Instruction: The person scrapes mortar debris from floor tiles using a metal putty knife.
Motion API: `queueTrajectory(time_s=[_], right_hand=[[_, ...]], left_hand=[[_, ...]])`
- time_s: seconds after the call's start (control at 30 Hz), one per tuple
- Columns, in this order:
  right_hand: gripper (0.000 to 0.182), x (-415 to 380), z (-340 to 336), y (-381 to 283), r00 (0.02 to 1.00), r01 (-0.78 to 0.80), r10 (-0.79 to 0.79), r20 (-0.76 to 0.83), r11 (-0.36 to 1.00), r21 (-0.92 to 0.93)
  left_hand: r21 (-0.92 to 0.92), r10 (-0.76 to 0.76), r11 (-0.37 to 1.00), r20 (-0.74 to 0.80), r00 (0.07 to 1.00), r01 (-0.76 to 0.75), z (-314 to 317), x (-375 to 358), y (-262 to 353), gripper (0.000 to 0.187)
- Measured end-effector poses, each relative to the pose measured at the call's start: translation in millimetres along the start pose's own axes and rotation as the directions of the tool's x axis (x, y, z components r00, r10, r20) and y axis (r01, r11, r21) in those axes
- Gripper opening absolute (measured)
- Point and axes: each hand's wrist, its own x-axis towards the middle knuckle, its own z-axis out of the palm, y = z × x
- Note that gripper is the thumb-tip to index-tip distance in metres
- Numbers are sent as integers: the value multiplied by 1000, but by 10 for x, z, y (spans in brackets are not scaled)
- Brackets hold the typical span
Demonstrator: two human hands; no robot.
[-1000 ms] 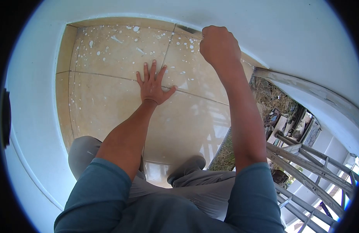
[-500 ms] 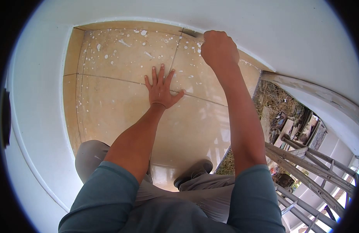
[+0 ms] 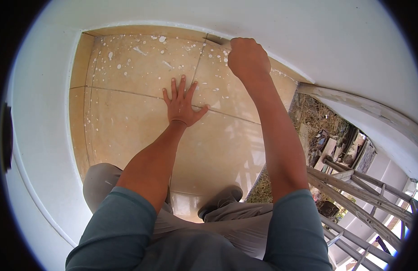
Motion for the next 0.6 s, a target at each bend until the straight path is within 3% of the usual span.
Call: queueTrajectory(time_s=[0.13, 0.23, 0.27, 0.33, 0.37, 0.43, 0.57, 0.6], right_hand=[[16, -228, -73, 301, 999, 28, -24, -43, 994, 107], [20, -573, -127, 524, 998, -47, 32, 45, 919, 392], [21, -655, -98, 548, 981, -182, 104, 166, 801, 571], [24, -851, 69, 524, 895, -442, 145, 422, 414, 796], [24, -964, 247, 424, 899, -433, 143, 413, 163, 886], [16, -1189, 525, 61, 870, -380, 260, 418, -183, 907], [15, -1358, 820, -316, 860, -405, 129, 494, -419, 813], [16, -1342, 805, -328, 863, -401, 126, 489, -417, 815]], left_hand=[[-22, -19, 1000, 46, 999, 20, -35, -5, -7, 89], [-6, -8, 1000, 14, 1000, 8, 22, 21, -13, 91], [2, -8, 1000, 15, 1000, 8, 35, 18, -12, 92], [17, -7, 1000, 37, 999, 6, 21, -9, 3, 93], [22, -10, 1000, 49, 999, 9, -3, -8, 31, 93], [28, -4, 1000, 51, 999, 3, -35, 34, 43, 93], [53, -6, 999, 39, 999, 4, 55, 2, 27, 92], [68, -5, 998, 31, 999, 3, 49, 17, 29, 93]])
